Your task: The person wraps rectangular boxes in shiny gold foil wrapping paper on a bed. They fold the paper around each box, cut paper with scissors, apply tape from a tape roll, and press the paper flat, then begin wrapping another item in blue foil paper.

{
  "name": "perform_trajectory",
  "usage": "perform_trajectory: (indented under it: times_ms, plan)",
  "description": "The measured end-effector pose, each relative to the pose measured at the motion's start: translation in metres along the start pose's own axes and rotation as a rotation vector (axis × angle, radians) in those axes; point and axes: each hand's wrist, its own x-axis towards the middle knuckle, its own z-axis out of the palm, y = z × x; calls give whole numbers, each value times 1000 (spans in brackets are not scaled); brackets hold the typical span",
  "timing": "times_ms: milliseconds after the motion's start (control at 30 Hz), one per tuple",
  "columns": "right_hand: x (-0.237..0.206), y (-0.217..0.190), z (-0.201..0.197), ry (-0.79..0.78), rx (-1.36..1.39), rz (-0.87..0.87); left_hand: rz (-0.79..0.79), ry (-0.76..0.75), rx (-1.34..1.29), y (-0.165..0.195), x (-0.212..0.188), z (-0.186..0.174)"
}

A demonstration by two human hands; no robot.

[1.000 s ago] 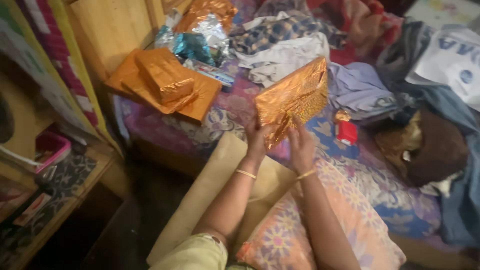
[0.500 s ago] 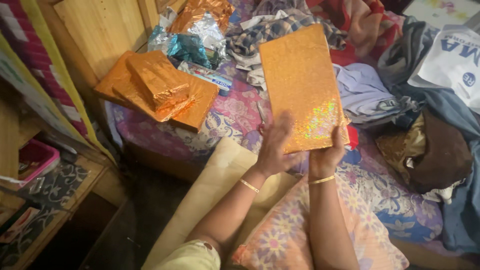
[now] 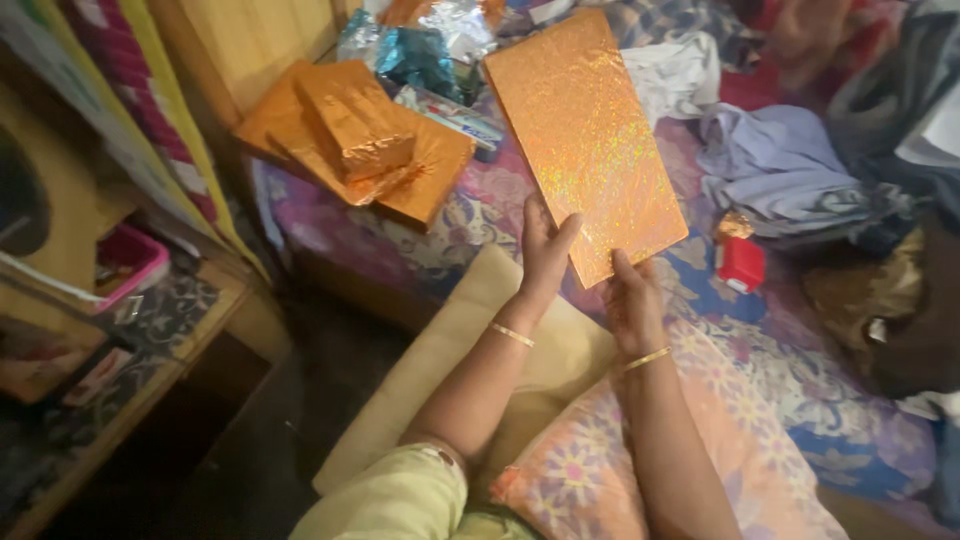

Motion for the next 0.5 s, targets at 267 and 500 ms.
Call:
perform_trajectory:
  times_ms: [267, 500]
  plan:
    - [16, 23, 7, -42, -72, -36, 547, 870, 1382, 154, 61, -94]
    - [41, 78, -6, 31, -147, 104, -75, 899, 665, 187, 80, -164]
